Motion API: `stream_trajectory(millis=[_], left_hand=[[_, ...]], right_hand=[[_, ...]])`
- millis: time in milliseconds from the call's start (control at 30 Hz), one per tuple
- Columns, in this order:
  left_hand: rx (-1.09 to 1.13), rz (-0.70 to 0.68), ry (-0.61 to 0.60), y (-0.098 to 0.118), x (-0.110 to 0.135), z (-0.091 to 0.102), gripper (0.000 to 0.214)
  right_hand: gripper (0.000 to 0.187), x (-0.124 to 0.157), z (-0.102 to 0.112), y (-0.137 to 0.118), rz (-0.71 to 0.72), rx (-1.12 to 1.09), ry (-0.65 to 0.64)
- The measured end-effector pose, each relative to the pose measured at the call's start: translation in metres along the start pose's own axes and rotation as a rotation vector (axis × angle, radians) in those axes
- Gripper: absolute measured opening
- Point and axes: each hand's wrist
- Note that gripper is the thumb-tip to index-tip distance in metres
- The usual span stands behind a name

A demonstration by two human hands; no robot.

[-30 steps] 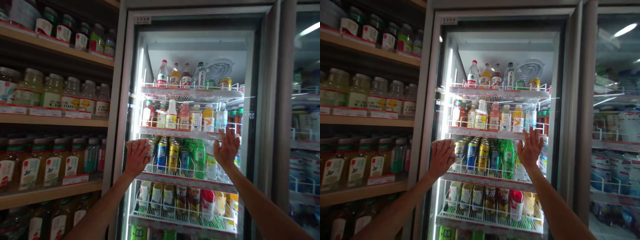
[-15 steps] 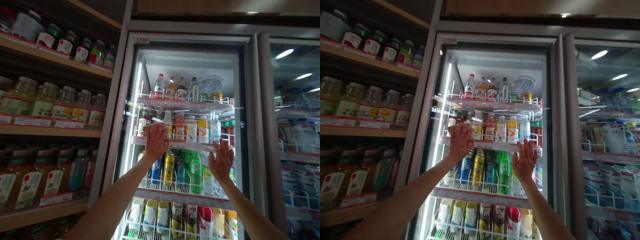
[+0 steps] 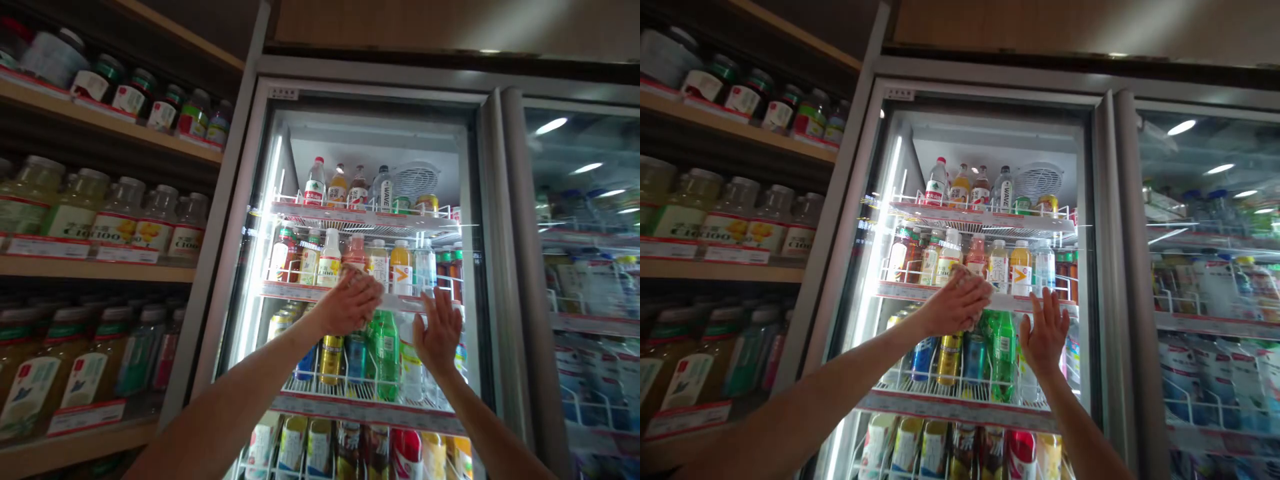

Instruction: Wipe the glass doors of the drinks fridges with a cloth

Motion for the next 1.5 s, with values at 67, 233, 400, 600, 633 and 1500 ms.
stream_trajectory(millis=[67,233,400,600,633,1500], left_hand=[[0.017,-0.101,-0.012,-0.003,-0.007,-0.001,0.043],[-0.093,0.467,0.047,-0.032,-0.018,-0.002,0.047],[-0.014,-0.063,0.071,-0.001,-0.028,-0.008,0.045],[-0.038,0.377,0.076,-0.020,-0.039,-0.008,0.046],[-0.035,0.422,0.080,-0.018,-0.040,-0.008,0.047],[0.118,0.135,0.041,-0.018,-0.010,0.001,0.062]], right_hand=[[0.047,0.001,0.000,0.001,0.005,-0.006,0.003],[0.049,0.001,-0.001,0.000,0.001,-0.026,0.009],[0.049,0.000,-0.002,0.000,0.004,-0.001,0.008],[0.050,0.000,-0.001,0.000,-0.014,-0.011,-0.010],[0.050,0.000,-0.001,0.000,-0.015,-0.010,-0.010],[0.046,-0.004,0.005,-0.006,0.003,-0.048,0.022]])
Point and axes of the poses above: each hand's wrist, its own x-axis away from the middle knuckle, its own z-axis out of the back of the hand, y = z × x, and after that the axes turned 12 degrees about -x, right-handed
